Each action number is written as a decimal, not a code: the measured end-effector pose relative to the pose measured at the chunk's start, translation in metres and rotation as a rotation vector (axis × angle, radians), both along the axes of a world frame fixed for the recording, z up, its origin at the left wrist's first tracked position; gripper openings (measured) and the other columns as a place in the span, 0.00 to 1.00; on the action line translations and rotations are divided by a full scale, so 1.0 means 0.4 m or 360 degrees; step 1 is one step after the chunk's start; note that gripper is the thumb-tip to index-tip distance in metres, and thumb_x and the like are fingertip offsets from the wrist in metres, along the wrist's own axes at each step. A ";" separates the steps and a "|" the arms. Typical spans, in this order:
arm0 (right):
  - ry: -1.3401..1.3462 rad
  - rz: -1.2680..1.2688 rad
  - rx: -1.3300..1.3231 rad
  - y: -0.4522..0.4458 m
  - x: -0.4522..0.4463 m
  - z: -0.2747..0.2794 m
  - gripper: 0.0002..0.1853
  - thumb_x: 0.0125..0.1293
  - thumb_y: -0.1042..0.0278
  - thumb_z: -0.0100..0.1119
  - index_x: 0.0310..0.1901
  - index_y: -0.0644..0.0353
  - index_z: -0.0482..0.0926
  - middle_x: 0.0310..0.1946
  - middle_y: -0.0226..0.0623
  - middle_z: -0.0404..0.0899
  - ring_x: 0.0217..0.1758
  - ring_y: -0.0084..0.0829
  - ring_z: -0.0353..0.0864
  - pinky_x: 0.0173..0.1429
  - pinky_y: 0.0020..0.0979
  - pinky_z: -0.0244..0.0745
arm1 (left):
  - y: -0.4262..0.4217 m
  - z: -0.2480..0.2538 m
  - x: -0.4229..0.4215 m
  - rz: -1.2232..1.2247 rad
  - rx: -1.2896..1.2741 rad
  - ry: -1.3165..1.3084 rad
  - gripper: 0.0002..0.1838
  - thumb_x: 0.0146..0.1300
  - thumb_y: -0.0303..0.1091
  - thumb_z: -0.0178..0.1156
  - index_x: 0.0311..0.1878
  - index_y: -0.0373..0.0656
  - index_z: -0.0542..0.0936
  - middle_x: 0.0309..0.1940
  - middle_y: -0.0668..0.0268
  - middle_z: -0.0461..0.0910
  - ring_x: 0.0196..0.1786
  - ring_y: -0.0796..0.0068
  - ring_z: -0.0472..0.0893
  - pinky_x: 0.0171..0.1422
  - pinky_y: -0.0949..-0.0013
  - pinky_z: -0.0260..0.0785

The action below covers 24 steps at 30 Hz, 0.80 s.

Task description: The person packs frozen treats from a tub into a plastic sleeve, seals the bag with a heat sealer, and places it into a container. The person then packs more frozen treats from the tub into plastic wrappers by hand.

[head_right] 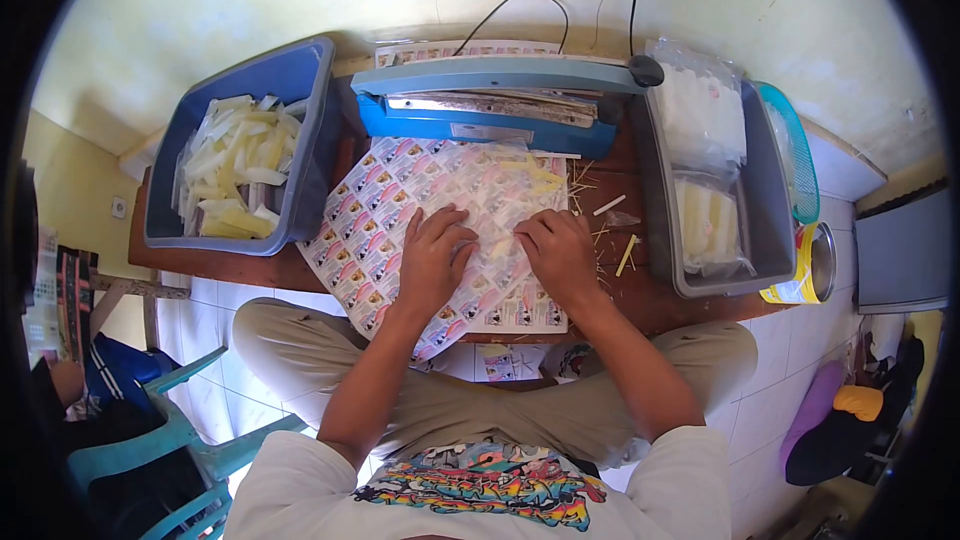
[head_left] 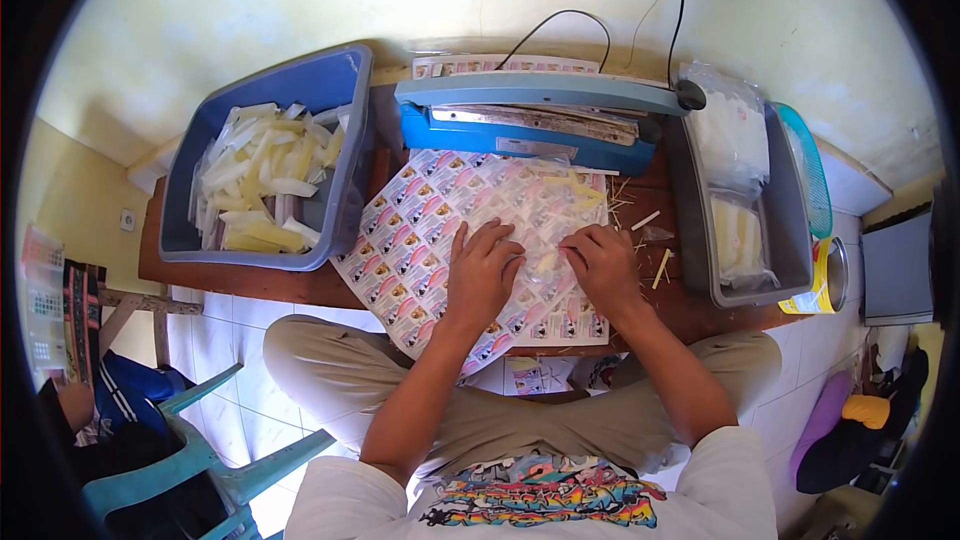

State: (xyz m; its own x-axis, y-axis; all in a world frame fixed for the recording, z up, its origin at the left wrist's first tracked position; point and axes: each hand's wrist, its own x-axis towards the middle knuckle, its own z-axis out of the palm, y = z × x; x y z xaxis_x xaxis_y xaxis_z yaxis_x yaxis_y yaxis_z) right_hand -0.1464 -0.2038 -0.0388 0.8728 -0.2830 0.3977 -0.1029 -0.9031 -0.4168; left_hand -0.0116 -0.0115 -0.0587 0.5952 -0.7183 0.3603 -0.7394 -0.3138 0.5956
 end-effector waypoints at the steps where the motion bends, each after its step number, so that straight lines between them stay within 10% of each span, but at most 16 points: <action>1: -0.0010 -0.0017 -0.0019 0.002 0.002 0.005 0.06 0.66 0.67 0.74 0.44 0.52 0.89 0.40 0.29 0.86 0.46 0.37 0.85 0.53 0.43 0.73 | -0.001 0.001 0.002 0.0007 -0.0001 0.0002 0.08 0.66 0.31 0.76 0.47 0.48 0.89 0.62 0.62 0.87 0.75 0.55 0.81 0.86 0.35 0.59; 24: -0.0181 -0.0240 0.0159 -0.022 -0.035 0.044 0.05 0.71 0.68 0.72 0.44 0.55 0.87 0.41 0.34 0.85 0.45 0.43 0.86 0.53 0.44 0.75 | 0.004 0.131 0.013 -0.0192 -0.0295 0.0040 0.09 0.61 0.27 0.80 0.40 0.47 0.88 0.41 0.69 0.91 0.48 0.67 0.90 0.85 0.40 0.63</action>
State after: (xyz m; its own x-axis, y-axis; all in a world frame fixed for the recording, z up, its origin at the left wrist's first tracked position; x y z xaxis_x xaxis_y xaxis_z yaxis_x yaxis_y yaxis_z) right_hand -0.1603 -0.2125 -0.0211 0.7687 -0.4499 0.4545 -0.1812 -0.8348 -0.5199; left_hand -0.0066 -0.0098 -0.0065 0.5194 -0.7077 0.4789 -0.7491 -0.1075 0.6536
